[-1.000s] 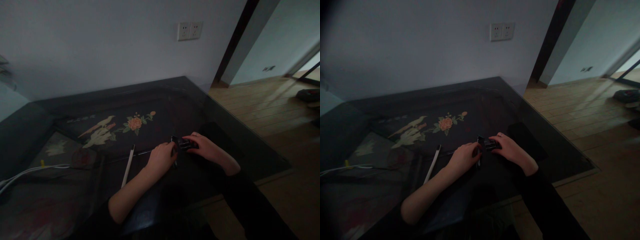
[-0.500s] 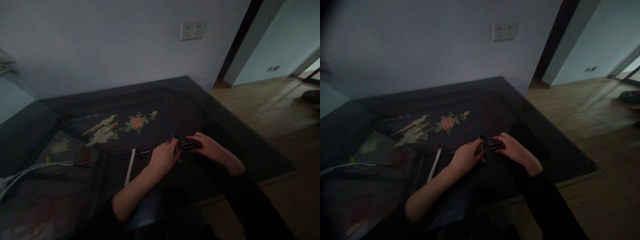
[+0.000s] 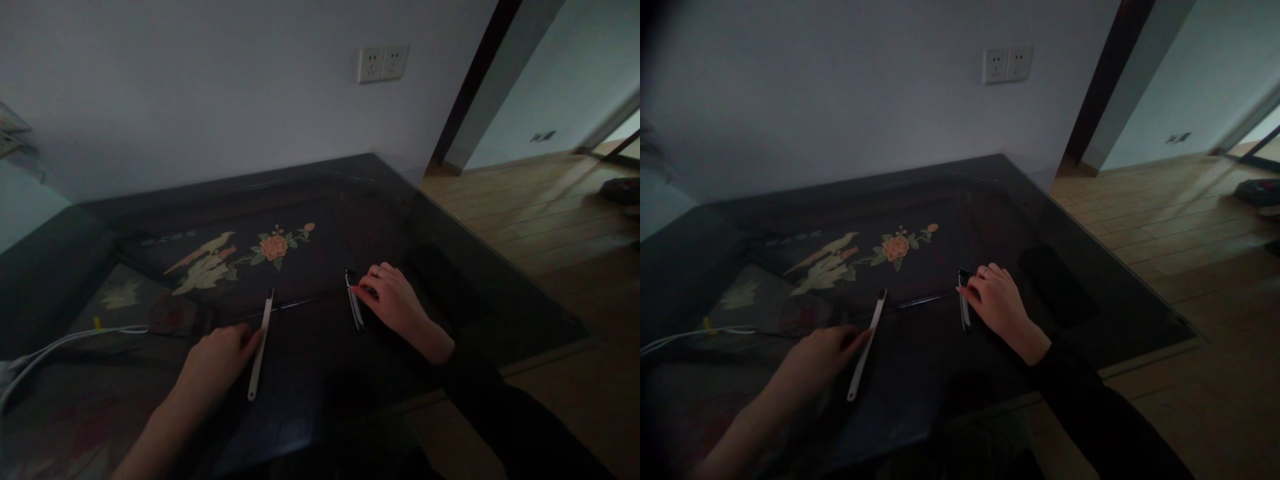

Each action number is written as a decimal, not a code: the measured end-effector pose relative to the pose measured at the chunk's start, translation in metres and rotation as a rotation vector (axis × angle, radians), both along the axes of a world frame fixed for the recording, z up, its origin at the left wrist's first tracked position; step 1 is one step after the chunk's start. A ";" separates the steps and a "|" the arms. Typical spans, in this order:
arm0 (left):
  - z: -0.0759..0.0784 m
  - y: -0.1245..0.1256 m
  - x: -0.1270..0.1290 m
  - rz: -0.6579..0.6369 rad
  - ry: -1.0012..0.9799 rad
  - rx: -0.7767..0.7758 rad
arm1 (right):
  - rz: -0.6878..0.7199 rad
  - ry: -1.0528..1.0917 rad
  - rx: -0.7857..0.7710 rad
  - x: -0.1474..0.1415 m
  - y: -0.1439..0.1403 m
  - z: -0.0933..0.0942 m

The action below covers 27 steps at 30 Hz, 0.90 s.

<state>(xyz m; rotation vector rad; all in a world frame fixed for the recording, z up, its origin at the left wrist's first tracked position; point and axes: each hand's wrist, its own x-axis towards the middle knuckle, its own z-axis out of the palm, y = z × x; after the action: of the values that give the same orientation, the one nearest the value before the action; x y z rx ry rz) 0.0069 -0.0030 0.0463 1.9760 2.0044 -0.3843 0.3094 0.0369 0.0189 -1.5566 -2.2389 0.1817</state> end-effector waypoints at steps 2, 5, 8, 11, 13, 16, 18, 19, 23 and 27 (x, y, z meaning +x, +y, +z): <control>-0.002 -0.001 0.007 -0.035 -0.012 0.005 | -0.010 -0.070 0.006 -0.007 -0.002 -0.001; -0.002 0.003 0.020 -0.087 -0.036 0.033 | -0.037 -0.148 0.020 -0.013 -0.002 -0.002; 0.001 0.013 0.035 -0.125 -0.083 0.048 | -0.048 -0.196 0.024 -0.018 -0.002 -0.002; 0.001 0.027 0.057 -0.172 -0.127 0.079 | -0.040 -0.223 0.020 -0.021 -0.001 -0.004; -0.001 0.035 0.076 -0.201 -0.145 0.097 | -0.037 -0.233 0.016 -0.023 0.000 -0.006; -0.006 0.044 0.103 -0.231 -0.153 0.123 | -0.039 -0.239 0.016 -0.022 0.001 -0.010; -0.008 0.047 0.117 -0.249 -0.157 0.134 | -0.042 -0.239 0.017 -0.021 0.002 -0.011; -0.009 0.047 0.122 -0.257 -0.156 0.138 | -0.042 -0.237 0.018 -0.021 0.002 -0.012; -0.012 0.049 0.128 -0.294 -0.155 0.149 | -0.038 -0.218 0.013 -0.020 0.003 -0.013; -0.013 0.048 0.122 -0.316 -0.156 0.150 | -0.028 -0.167 0.003 -0.019 0.003 -0.014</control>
<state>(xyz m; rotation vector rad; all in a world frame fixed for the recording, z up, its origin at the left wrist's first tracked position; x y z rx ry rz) 0.1286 0.0454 0.0330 2.3443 1.6718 -0.1434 0.2903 0.0396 0.0049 -1.6556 -2.3394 0.0411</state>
